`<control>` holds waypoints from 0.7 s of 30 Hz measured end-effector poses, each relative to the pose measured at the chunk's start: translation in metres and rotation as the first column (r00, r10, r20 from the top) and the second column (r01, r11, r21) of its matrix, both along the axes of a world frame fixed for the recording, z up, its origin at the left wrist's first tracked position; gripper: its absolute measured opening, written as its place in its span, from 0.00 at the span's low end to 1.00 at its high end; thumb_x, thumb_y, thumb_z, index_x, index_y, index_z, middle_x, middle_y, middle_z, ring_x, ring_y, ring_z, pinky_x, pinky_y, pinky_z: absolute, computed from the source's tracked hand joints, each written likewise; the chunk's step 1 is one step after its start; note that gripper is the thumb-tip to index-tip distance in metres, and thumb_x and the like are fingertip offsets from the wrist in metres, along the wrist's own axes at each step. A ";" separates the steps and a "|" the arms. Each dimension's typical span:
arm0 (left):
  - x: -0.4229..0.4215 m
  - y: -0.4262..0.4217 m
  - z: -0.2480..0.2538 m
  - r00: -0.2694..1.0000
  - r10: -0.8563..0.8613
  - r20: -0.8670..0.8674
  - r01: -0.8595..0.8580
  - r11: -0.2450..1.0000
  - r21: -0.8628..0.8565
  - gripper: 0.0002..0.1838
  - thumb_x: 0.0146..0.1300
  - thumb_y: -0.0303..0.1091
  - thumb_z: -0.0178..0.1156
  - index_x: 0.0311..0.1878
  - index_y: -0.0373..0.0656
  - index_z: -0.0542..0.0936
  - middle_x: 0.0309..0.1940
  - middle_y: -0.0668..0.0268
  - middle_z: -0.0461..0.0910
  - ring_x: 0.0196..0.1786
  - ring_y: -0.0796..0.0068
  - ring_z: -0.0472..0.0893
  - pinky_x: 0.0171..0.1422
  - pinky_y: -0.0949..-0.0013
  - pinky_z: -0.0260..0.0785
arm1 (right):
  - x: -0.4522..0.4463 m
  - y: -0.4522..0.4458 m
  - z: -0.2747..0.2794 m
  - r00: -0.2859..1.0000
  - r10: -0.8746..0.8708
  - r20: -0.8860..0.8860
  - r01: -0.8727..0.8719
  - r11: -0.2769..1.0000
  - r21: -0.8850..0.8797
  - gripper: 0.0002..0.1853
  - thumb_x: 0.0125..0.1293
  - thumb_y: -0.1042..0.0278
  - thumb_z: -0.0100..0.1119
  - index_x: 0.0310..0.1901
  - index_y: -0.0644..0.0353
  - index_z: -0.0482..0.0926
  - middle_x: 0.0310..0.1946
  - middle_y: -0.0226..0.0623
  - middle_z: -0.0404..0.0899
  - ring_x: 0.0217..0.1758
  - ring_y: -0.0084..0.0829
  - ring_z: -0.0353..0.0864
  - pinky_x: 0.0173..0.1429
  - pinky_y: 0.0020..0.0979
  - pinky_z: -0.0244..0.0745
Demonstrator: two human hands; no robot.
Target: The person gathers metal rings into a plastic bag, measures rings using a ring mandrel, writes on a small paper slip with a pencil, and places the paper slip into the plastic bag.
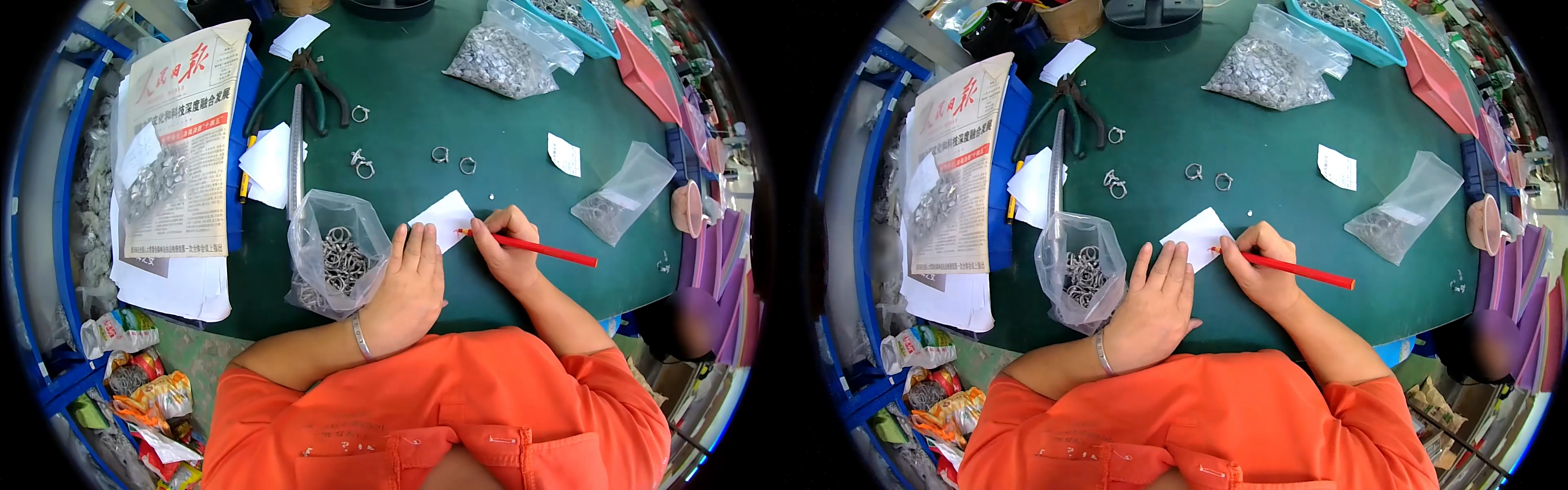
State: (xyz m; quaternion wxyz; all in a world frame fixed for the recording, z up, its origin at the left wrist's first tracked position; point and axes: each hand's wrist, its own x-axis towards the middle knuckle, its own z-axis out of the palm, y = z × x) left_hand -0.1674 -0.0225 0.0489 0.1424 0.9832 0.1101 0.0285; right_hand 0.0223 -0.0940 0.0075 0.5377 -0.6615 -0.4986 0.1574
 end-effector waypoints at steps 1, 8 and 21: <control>0.000 0.000 0.000 1.000 0.002 0.001 -0.002 1.000 -0.003 0.38 0.55 0.47 0.64 0.58 0.20 0.70 0.63 0.31 0.62 0.69 0.39 0.61 0.74 0.38 0.40 | 0.000 0.000 0.000 1.000 -0.001 0.001 0.001 1.000 -0.001 0.15 0.58 0.78 0.67 0.23 0.60 0.68 0.17 0.31 0.74 0.17 0.18 0.68 0.22 0.23 0.63; 0.000 0.000 0.000 1.000 0.004 0.001 -0.004 1.000 -0.004 0.38 0.55 0.47 0.64 0.58 0.21 0.70 0.64 0.32 0.62 0.70 0.39 0.61 0.74 0.37 0.40 | 0.000 0.001 0.000 1.000 0.008 0.020 -0.009 1.000 0.010 0.15 0.58 0.78 0.67 0.23 0.60 0.68 0.17 0.31 0.73 0.17 0.19 0.68 0.22 0.24 0.63; 0.000 0.000 0.000 1.000 0.002 0.011 -0.002 1.000 -0.017 0.38 0.52 0.46 0.66 0.56 0.21 0.71 0.64 0.32 0.61 0.69 0.38 0.61 0.73 0.35 0.40 | -0.001 0.003 -0.001 0.995 -0.016 0.094 0.016 1.000 -0.001 0.16 0.58 0.74 0.68 0.24 0.59 0.67 0.14 0.33 0.70 0.15 0.23 0.68 0.20 0.26 0.63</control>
